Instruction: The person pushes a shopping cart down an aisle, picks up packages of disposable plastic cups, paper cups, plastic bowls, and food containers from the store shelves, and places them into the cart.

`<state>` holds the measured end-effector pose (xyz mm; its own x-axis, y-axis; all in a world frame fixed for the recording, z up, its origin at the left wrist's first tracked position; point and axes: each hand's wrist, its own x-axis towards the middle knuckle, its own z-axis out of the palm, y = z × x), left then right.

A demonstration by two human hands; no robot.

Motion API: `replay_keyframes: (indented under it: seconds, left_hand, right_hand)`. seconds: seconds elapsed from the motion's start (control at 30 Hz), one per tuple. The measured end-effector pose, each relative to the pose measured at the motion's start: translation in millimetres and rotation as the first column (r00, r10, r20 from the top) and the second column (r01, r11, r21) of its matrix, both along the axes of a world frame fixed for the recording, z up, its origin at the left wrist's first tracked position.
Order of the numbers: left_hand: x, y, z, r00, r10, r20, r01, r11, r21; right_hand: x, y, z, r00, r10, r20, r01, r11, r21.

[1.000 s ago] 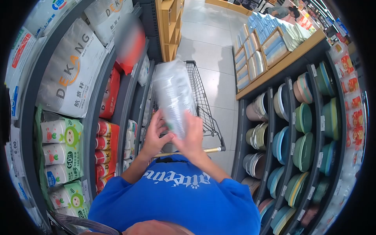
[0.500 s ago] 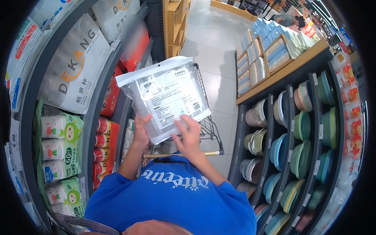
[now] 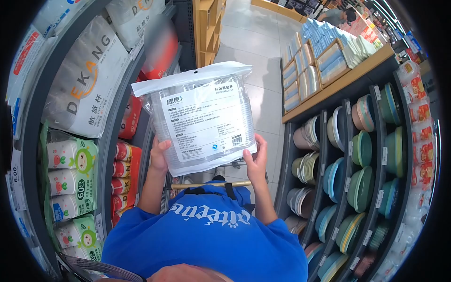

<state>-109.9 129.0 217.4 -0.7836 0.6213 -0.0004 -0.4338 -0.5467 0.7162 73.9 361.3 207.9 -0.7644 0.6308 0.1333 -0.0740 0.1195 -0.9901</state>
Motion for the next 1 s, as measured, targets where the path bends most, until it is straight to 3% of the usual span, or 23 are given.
replay_keyframes:
  seconds: [0.17,0.27,0.33,0.37,0.43,0.53,0.6,0.63,0.67,0.73,0.77,0.87,0.9,0.97,1.0]
  left_hand:
    - [1,2,-4,0.999,0.012,0.031,-0.012,1.000,-0.009]
    - [-1,-2,-11,0.998,0.023,0.054,-0.020,0.999,-0.039]
    - [-2,-4,-16,0.996,0.028,0.080,-0.024,0.998,-0.053]
    - [-7,-7,-27,0.997,-0.024,0.079,0.032,0.994,-0.108]
    - [-22,-12,-56,0.988,-0.126,0.084,0.142,0.966,-0.214]
    - [-24,2,-72,0.949,-0.283,-0.139,0.084,0.651,-0.754]
    - [-6,7,-80,0.818,-0.319,-0.478,-0.319,0.440,-0.839]
    - [6,7,-87,0.700,-0.366,-0.613,-0.519,0.327,-0.789]
    - [15,7,-101,0.726,-0.349,-0.592,-0.480,0.360,-0.800]
    - [37,4,-136,0.808,-0.455,-0.374,-0.258,0.298,-0.919]
    - [52,0,-161,0.775,-0.501,-0.385,-0.286,0.264,-0.921]
    - [94,-13,-186,0.675,-0.633,-0.378,-0.388,0.131,-0.912]
    - [103,-18,-189,0.641,-0.675,-0.365,-0.430,0.078,-0.899]
    - [118,-28,-203,0.699,-0.660,-0.277,-0.405,-0.045,-0.913]
    - [120,-29,-208,0.726,-0.648,-0.231,-0.387,-0.108,-0.916]
  right_hand:
    - [-1,1,2,1.000,-0.002,-0.014,0.002,1.000,0.029]
    - [13,23,-31,0.994,0.098,0.042,-0.092,0.987,-0.128]
    - [16,25,-16,0.968,0.249,0.017,-0.225,0.901,-0.372]
    - [18,27,-11,0.948,0.318,-0.010,-0.283,0.828,-0.485]
    - [18,36,-25,0.941,0.338,-0.011,-0.288,0.784,-0.549]
    - [9,46,-44,0.958,0.285,0.019,-0.187,0.673,-0.715]
    - [1,52,-75,0.967,0.207,0.149,-0.057,0.745,-0.665]
    - [-5,55,-94,0.964,0.164,0.211,0.006,0.777,-0.630]
    - [-16,57,-118,0.971,0.087,0.223,0.055,0.827,-0.560]
    - [-40,73,-162,0.921,-0.020,0.389,0.174,0.915,-0.363]
    - [-48,79,-182,0.880,-0.080,0.468,0.222,0.940,-0.258]
    - [-73,99,-233,0.730,-0.156,0.666,0.117,0.988,0.103]
    - [-82,104,-248,0.720,-0.171,0.673,0.118,0.985,0.123]
    - [-93,114,-285,0.700,-0.201,0.685,0.128,0.979,0.157]
    - [-105,115,-294,0.627,-0.249,0.738,0.091,0.964,0.248]
